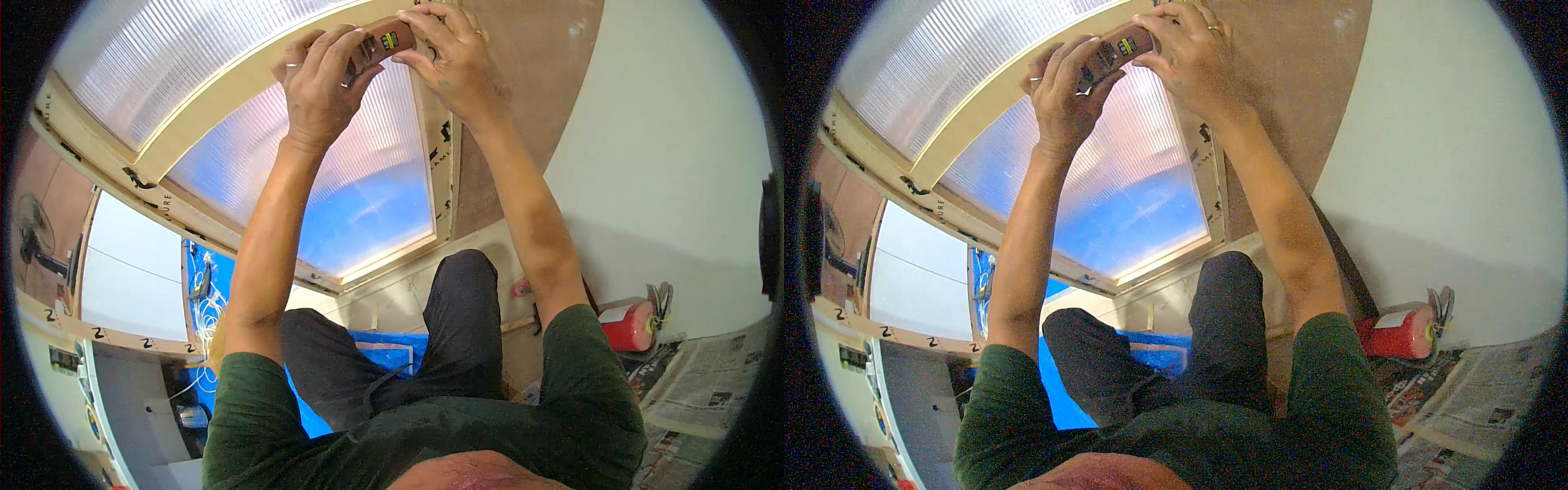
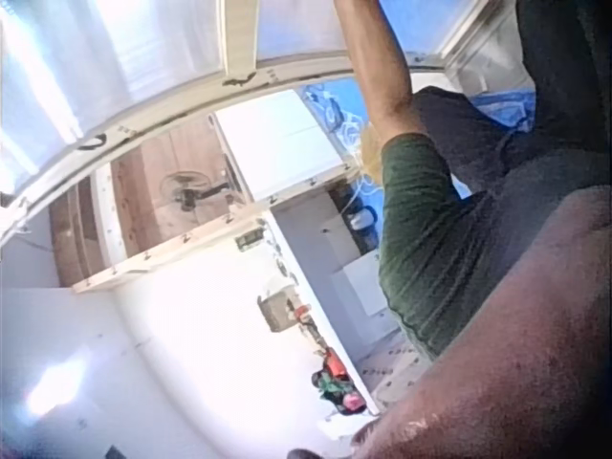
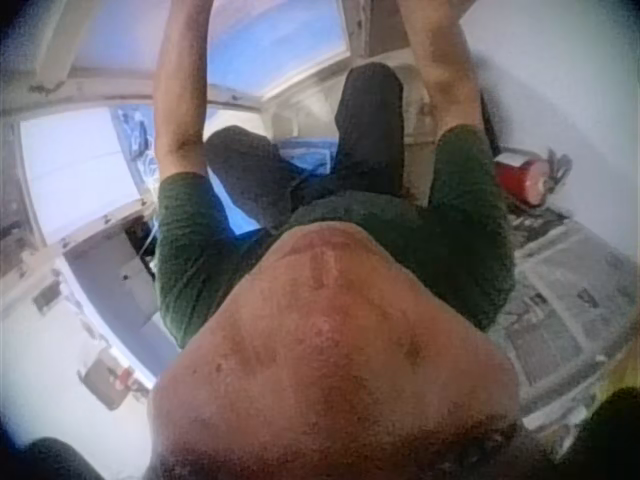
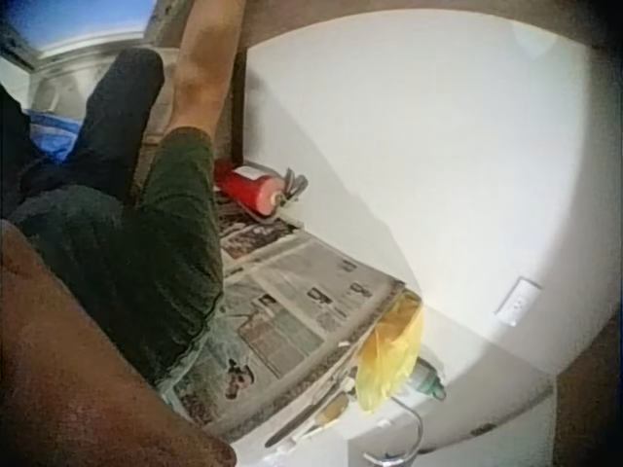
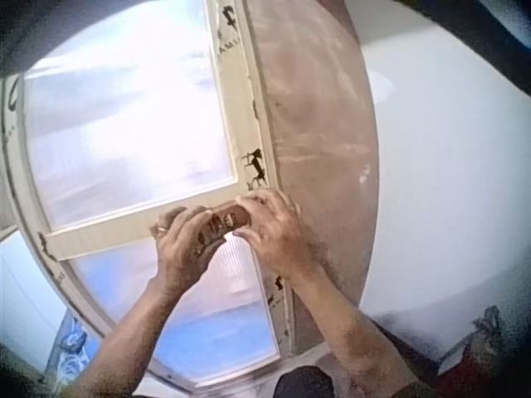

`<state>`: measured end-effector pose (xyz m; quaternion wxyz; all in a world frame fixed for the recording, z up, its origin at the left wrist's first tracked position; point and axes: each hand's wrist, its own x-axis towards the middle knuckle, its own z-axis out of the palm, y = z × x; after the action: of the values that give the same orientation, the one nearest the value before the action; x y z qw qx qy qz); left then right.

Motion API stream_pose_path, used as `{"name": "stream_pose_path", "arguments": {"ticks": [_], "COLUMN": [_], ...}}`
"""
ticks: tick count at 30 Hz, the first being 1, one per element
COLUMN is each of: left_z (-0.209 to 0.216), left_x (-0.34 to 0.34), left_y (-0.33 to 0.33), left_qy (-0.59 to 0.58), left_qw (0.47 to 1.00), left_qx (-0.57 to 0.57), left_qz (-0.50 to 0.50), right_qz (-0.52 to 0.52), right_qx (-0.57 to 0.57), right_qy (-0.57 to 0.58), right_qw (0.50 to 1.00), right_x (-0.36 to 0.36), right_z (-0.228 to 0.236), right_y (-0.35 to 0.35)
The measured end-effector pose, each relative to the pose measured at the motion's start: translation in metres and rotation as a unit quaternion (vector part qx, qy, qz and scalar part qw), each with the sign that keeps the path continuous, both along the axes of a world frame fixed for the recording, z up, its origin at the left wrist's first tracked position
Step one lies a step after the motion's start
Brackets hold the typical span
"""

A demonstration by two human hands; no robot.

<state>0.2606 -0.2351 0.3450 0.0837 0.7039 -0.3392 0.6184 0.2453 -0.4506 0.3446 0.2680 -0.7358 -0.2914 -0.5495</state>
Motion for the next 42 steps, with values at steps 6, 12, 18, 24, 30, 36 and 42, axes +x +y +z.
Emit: {"name": "stream_pose_path", "arguments": {"ticks": [6,12,18,24,30,36,42], "left_z": [0.003,0.010,0.011,0.026,0.046,0.052,0.066], "left_x": [0.002,0.008,0.007,0.002,-0.009,-0.005,-0.004], "left_y": [-0.004,-0.012,-0.016,-0.026,-0.036,-0.037,-0.035], "left_qy": [0.007,-0.034,0.010,0.052,0.053,0.061,0.097], "left_qw": [1.000,0.999,0.999,0.996,0.990,0.984,0.974], "left_qx": [0.005,0.028,0.031,0.072,0.131,0.165,0.203], "left_qz": [0.008,0.009,-0.002,-0.021,0.004,-0.006,-0.012], "right_qz": [-0.008,-0.020,-0.017,-0.009,-0.051,-0.021,0.007], "right_qx": [0.002,0.015,0.029,0.055,0.055,0.114,0.158], "right_qy": [-0.010,-0.033,-0.013,-0.009,-0.004,-0.003,-0.014], "right_qw": [1.000,0.999,0.999,0.998,0.997,0.993,0.987], "right_x": [0.004,0.018,0.016,0.009,0.008,0.013,0.011], "right_z": [-0.002,-0.012,-0.013,-0.010,-0.014,-0.025,-0.028], "right_y": [-0.005,-0.008,-0.011,-0.014,-0.021,-0.013,-0.002]}}
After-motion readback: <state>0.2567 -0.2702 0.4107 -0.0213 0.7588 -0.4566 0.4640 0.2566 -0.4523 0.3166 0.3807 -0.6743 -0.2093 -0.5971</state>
